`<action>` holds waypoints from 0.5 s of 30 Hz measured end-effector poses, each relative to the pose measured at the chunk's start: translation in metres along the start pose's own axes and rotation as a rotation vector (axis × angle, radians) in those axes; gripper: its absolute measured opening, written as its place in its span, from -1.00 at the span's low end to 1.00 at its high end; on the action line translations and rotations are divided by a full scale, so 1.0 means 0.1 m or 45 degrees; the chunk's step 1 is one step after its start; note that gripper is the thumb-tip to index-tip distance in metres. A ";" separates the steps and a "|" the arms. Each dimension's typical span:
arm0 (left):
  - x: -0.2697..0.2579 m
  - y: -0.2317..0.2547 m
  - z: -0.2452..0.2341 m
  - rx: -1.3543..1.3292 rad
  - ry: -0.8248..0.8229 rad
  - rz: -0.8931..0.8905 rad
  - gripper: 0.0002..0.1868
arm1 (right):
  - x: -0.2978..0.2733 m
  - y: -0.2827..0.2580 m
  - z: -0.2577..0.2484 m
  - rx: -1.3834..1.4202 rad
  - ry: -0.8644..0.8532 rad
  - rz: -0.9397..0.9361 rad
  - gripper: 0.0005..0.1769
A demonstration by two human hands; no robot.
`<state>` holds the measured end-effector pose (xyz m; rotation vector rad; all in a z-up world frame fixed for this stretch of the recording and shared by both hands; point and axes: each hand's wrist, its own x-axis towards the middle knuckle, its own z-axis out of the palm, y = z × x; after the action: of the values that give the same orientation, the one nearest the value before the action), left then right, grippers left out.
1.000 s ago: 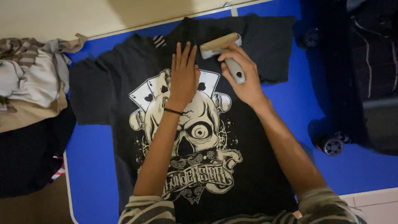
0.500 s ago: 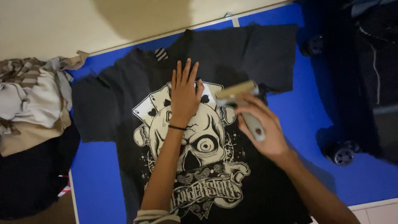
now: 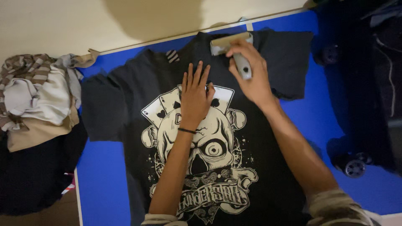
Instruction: The person folds a black t-shirt on a blue table, then places it into a suitcase. They then unfold a second black t-shirt with a skull graphic, smooth it out, and use a lint roller to clean the surface.
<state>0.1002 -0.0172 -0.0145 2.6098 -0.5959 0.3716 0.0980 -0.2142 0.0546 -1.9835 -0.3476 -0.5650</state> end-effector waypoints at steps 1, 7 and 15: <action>0.01 0.00 0.00 -0.013 0.008 0.006 -0.42 | -0.10 -0.05 -0.03 -0.023 0.002 -0.008 -0.70; -0.02 -0.02 0.03 -0.022 0.000 0.006 -0.43 | -0.94 -0.28 -0.22 -0.084 -0.088 0.114 -0.66; -0.02 -0.03 0.04 0.020 0.014 0.040 -0.43 | -1.76 -0.42 -0.88 0.089 -0.424 0.494 -0.62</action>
<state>0.0999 -0.0161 -0.0194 2.6142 -0.6332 0.4018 -0.0926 -0.2735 0.0280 -2.0072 -0.1717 0.0243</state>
